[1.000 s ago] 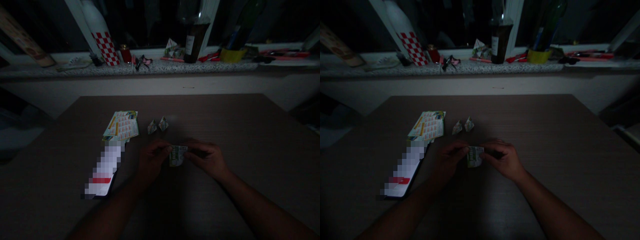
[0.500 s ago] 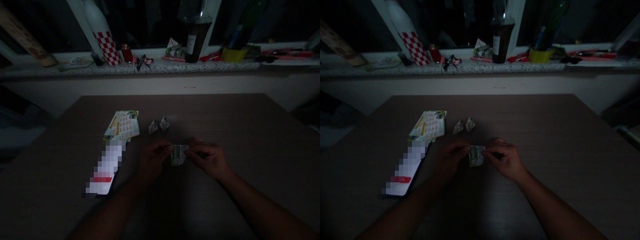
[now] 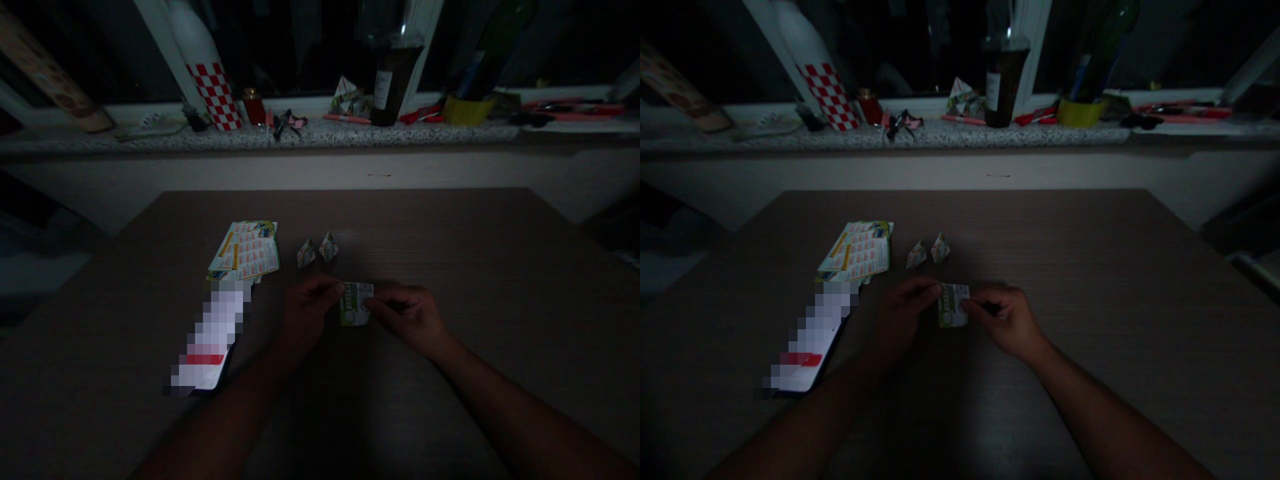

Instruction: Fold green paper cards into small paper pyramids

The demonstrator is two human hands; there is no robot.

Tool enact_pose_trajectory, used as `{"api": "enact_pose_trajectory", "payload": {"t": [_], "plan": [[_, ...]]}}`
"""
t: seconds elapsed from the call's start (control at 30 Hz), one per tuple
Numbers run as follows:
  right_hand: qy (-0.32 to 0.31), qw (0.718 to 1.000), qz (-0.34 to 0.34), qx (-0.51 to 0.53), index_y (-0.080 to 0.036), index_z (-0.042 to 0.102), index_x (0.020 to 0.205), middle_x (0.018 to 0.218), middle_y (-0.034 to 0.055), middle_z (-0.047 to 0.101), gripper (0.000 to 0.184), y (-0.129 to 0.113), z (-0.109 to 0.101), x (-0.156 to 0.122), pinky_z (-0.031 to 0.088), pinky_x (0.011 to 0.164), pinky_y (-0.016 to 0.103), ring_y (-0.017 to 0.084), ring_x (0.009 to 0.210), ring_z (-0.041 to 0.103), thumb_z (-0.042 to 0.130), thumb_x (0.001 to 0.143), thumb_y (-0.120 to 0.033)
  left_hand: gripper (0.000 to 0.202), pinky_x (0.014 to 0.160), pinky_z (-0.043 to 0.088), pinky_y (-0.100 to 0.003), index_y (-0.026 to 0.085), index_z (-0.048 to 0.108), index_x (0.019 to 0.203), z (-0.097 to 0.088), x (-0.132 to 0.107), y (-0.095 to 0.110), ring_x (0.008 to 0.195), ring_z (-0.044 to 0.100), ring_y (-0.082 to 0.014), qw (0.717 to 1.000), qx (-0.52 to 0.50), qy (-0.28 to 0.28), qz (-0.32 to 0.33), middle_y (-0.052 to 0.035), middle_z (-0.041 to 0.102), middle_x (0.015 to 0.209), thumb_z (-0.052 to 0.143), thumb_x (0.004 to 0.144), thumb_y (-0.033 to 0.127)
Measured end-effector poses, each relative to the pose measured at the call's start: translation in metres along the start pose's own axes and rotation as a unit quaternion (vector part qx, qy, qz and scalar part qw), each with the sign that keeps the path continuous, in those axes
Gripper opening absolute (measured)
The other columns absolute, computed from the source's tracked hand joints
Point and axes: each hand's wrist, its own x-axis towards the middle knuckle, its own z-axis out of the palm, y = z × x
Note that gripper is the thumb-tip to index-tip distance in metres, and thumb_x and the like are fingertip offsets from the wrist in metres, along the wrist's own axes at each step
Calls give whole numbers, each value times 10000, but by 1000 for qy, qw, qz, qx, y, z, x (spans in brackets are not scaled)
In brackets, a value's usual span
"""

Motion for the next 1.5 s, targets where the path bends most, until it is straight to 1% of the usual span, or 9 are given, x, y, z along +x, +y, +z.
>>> {"api": "enact_pose_trajectory", "payload": {"t": [0.1, 0.23, 0.33, 0.47, 0.77, 0.93, 1.03, 1.23, 1.5], "plan": [[17, 998, 55, 31, -178, 712, 726, 689, 31, 717, 167, 3, 4, 0, 524, 586, 272, 163, 616, 653, 657, 792, -320, 86, 588, 457, -234, 151, 682, 667, 2, 3, 0, 593, 562, -119, 1000, -8, 10, -7, 20, 632, 619, 710, 675, 232], [9, 994, 96, 47, -191, 737, 792, 754, 31, 744, 164, 4, 5, 1, 540, 629, 278, 173, 669, 679, 666, 784, -339, 99, 573, 465, -231, 153, 680, 674, 1, 7, -3, 579, 571, -115, 999, -41, 27, -20, 25, 641, 613, 722, 661, 242], [8, 996, 89, 25, -180, 734, 750, 722, 35, 738, 169, 4, 4, 2, 532, 605, 272, 168, 639, 671, 664, 784, -330, 96, 575, 472, -239, 158, 683, 675, -1, 9, -6, 580, 580, -120, 998, -45, 35, -26, 23, 651, 619, 728, 655, 240], [18, 998, 67, 11, -175, 722, 728, 677, 33, 722, 169, 2, 3, 3, 524, 578, 268, 157, 604, 652, 658, 784, -321, 82, 592, 476, -246, 164, 689, 668, -2, 10, -8, 588, 585, -122, 999, -36, 20, -18, 19, 657, 627, 725, 658, 236], [-2, 996, 88, 21, -180, 723, 753, 714, 29, 727, 165, 2, 4, 2, 527, 613, 272, 164, 647, 661, 664, 779, -332, 101, 584, 487, -245, 153, 689, 673, -3, 12, -10, 576, 593, -123, 996, -68, 41, -38, 16, 659, 615, 732, 644, 239], [4, 995, 94, 19, -166, 701, 743, 707, 33, 709, 187, 4, 4, 3, 511, 611, 270, 160, 639, 643, 645, 794, -337, 91, 590, 492, -245, 156, 691, 680, -3, 11, -10, 577, 601, -121, 995, -85, 30, -44, 22, 662, 612, 728, 657, 236], [-19, 994, 103, 18, -170, 703, 771, 736, 36, 713, 197, 5, 4, 2, 511, 634, 273, 164, 667, 646, 640, 799, -354, 91, 588, 493, -246, 158, 687, 683, -3, 12, -9, 570, 599, -121, 994, -94, 38, -48, 24, 657, 608, 728, 657, 234], [-18, 997, 74, -14, -157, 693, 739, 701, 39, 696, 203, 1, 3, 2, 490, 607, 269, 165, 640, 630, 626, 805, -336, 93, 594, 503, -237, 154, 684, 680, -3, 12, -10, 575, 606, -112, 991, -118, 41, -55, 25, 662, 613, 738, 652, 225], [-17, 997, 79, -21, -159, 682, 735, 695, 36, 687, 182, -1, 4, 2, 478, 602, 252, 154, 634, 621, 618, 805, -314, 126, 614, 521, -271, 154, 681, 713, -4, 13, -14, 598, 624, -134, 986, -146, 51, -62, 18, 678, 644, 744, 648, 242]]}}
